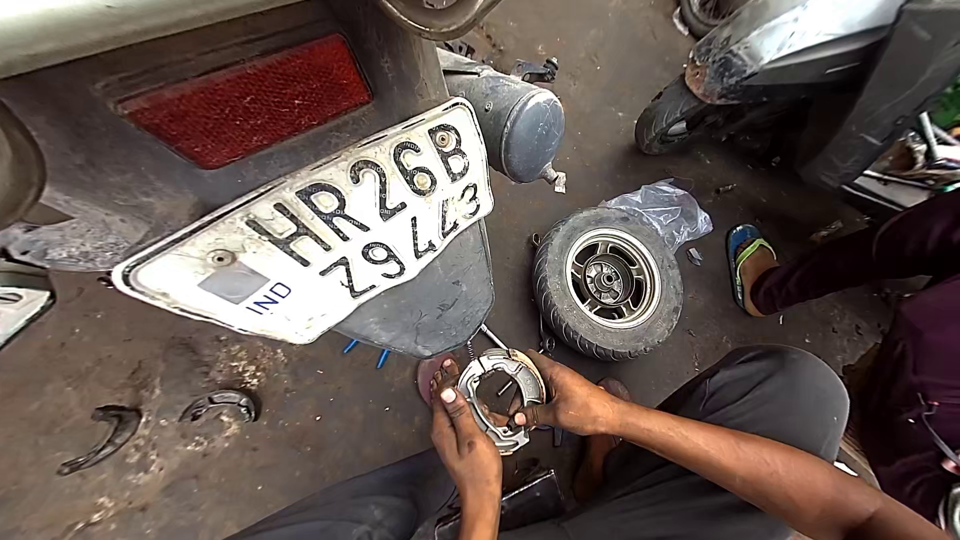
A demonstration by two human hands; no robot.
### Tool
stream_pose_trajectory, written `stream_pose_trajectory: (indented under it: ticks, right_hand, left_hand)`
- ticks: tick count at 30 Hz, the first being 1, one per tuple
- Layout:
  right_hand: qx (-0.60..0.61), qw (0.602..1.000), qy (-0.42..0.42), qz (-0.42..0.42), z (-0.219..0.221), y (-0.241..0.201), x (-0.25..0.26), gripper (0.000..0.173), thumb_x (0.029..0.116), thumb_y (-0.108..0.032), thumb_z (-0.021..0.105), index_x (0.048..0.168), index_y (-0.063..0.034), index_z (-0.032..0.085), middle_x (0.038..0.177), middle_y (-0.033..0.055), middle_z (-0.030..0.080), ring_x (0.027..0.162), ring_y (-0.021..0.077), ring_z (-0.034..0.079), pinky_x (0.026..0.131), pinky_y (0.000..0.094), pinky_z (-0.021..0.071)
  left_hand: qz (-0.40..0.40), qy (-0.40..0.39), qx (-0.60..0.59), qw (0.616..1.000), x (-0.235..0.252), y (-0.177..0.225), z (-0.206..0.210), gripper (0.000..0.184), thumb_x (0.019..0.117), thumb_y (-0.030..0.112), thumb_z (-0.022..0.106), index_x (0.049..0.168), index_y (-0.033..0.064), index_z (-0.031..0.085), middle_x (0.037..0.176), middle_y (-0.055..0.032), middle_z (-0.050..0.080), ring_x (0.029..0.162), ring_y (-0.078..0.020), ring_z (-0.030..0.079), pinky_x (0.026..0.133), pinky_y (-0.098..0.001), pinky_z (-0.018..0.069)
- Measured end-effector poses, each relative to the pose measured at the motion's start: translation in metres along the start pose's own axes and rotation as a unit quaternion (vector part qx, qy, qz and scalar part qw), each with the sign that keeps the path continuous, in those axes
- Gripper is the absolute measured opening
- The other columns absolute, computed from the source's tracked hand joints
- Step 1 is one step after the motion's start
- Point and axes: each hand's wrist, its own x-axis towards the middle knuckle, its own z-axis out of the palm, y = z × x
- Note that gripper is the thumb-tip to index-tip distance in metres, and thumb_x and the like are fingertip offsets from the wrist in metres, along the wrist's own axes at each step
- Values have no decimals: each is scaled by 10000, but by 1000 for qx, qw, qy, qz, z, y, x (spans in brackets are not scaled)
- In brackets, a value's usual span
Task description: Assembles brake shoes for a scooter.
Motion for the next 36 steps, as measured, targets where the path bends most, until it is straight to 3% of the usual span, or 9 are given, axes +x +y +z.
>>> stream_pose_trajectory:
  ticks: [2, 7, 10, 12, 16, 17, 21, 25, 36]
  right_hand:
    - [-34, 999, 6, 16, 1, -3, 0, 645, 896, -190, 796, 1428, -100, 443, 1059, 30, 736, 983, 110, 707, 946, 329, 566]
    - [26, 1000, -13, 9, 1, 5, 5, 636, 890, -104, 787, 1420, -82, 438, 1056, 51, 742, 977, 125, 713, 946, 325, 564]
    - [32, 999, -16, -5, 0, 3, 4, 639, 892, -98, 786, 1428, -79, 441, 1062, 51, 743, 984, 123, 712, 951, 317, 563]
    - [-11, 1000, -18, -6, -4, -3, 4, 605, 904, -135, 782, 1409, -79, 453, 1065, 53, 735, 980, 120, 709, 938, 321, 568]
    - [-165, 986, -14, -12, -16, -19, 2, 533, 970, -328, 712, 1391, -92, 485, 1032, 86, 687, 929, 163, 690, 852, 395, 578]
    - [-185, 982, -16, -22, -17, -23, 0, 486, 985, -338, 685, 1367, -106, 495, 990, 78, 684, 892, 166, 691, 812, 402, 583]
    - [-239, 969, -48, -44, -22, -40, -9, 430, 1012, -354, 639, 1348, -134, 487, 898, 50, 652, 814, 167, 671, 731, 415, 573]
    - [-239, 967, -77, -34, -27, -60, -19, 425, 1000, -336, 666, 1324, -125, 488, 896, 39, 648, 809, 137, 666, 728, 377, 572]
    - [-221, 973, -57, -33, -35, -58, -26, 404, 988, -315, 688, 1294, -135, 495, 863, 25, 637, 767, 123, 657, 688, 349, 566]
  left_hand:
    - [-4, 2, -3, 1000, -1, -1, 0, 411, 1108, 235, 294, 1158, -32, 603, 900, -15, 632, 777, -32, 639, 742, -187, 552]
    - [-10, -2, -54, 998, -3, 0, 3, 380, 1111, 227, 278, 1094, 9, 588, 764, 25, 608, 639, -40, 627, 624, -196, 568]
    - [-2, -10, -62, 998, -3, 2, 2, 387, 1111, 233, 273, 1109, 9, 588, 780, 31, 617, 659, -33, 631, 650, -191, 571]
    - [27, -19, -13, 999, 0, 5, -2, 387, 1103, 222, 298, 1118, -20, 600, 824, 24, 632, 718, -13, 642, 696, -176, 566]
    - [117, -23, 141, 983, 3, 7, -11, 435, 1097, 261, 353, 1178, -72, 620, 845, 1, 643, 696, 47, 603, 652, -130, 522]
    - [138, -26, 168, 976, 3, 8, -13, 450, 1099, 276, 352, 1176, -71, 628, 838, -7, 650, 680, 48, 606, 638, -131, 526]
    - [204, -43, 215, 954, 1, 18, -23, 536, 1110, 345, 310, 1154, -79, 635, 869, -48, 688, 794, 38, 648, 745, -146, 547]
    - [267, -50, 217, 938, 2, 29, -30, 613, 1114, 407, 301, 1137, -109, 631, 870, -79, 693, 834, 55, 652, 770, -131, 540]
    - [242, -71, 226, 941, -1, 39, -20, 590, 1118, 391, 283, 1151, -90, 623, 858, -36, 680, 808, 74, 638, 743, -118, 533]
